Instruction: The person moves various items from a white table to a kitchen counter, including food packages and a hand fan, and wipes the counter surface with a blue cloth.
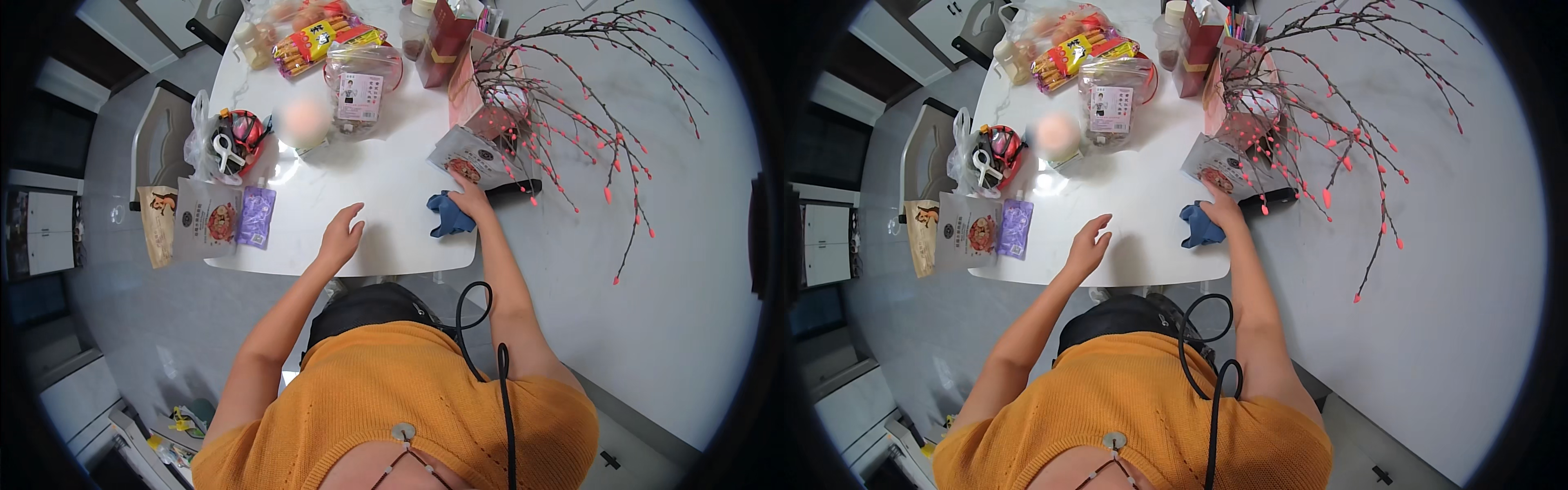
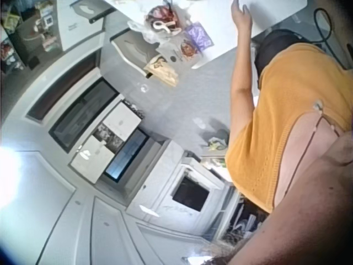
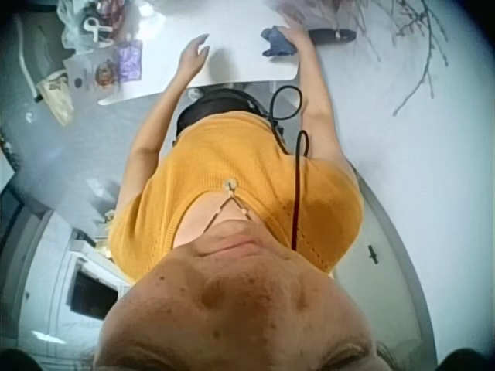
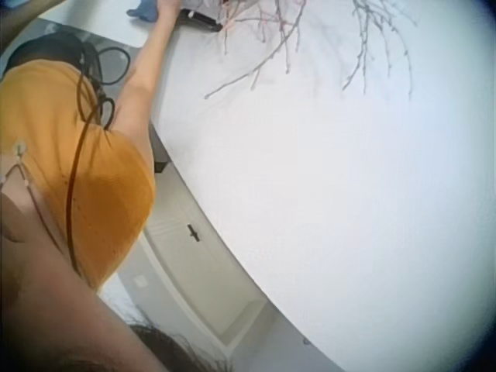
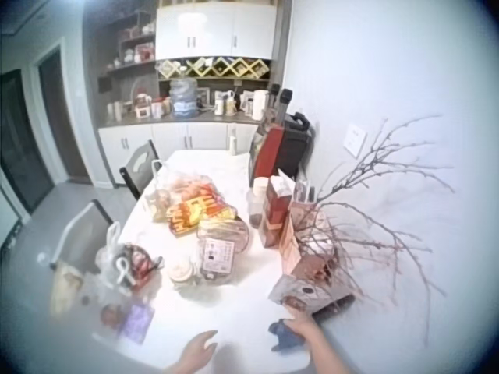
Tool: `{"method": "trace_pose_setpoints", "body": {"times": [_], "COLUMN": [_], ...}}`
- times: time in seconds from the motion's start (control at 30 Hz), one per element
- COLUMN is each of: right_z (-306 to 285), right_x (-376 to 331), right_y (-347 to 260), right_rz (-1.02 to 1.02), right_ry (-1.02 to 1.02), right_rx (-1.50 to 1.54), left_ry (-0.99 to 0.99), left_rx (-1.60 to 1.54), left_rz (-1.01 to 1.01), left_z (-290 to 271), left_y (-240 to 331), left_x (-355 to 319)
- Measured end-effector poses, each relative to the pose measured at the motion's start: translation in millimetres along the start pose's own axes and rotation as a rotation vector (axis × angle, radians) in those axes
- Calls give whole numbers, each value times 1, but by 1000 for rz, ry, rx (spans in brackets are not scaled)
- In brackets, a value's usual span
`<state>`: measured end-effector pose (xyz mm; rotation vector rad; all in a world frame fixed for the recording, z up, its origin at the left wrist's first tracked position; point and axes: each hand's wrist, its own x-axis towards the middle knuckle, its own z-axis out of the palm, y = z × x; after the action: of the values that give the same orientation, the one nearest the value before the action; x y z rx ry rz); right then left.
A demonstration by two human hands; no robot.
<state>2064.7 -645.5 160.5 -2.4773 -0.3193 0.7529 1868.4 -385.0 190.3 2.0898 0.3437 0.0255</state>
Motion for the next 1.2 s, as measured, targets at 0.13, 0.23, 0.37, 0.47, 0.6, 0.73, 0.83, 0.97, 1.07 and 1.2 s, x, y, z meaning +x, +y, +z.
{"method": "trace_pose_setpoints", "body": {"times": [0.13,0.23,0.37,0.47,0.6,0.73,0.83,0.97,1.07,1.2], "right_z": [-8,-20,-33,-34,-40,-27,-11,15,40,72], "right_x": [3,10,22,37,47,40,30,5,-9,-21], "right_y": [9,12,-1,7,13,11,3,-28,-50,-83], "right_rz": [22,-52,-108,-179,-139,-98,-51,-69,-132,-203], "right_ry": [41,33,24,89,31,15,49,98,84,30], "right_rx": [0,13,-13,-21,11,-15,-1,17,80,159], "left_ry": [-25,-45,-33,-29,5,100,184,288,394,733], "left_rx": [-30,-60,-84,-87,-105,-255,-300,-275,-275,-58], "left_rz": [7,-25,-55,-109,-177,-266,-303,-329,-332,-202], "left_z": [17,26,36,35,23,10,-9,-36,-61,-107], "left_y": [7,13,4,-2,-10,-33,-46,-52,-59,-61], "left_x": [17,25,25,19,6,-9,-22,-35,-47,-65]}}
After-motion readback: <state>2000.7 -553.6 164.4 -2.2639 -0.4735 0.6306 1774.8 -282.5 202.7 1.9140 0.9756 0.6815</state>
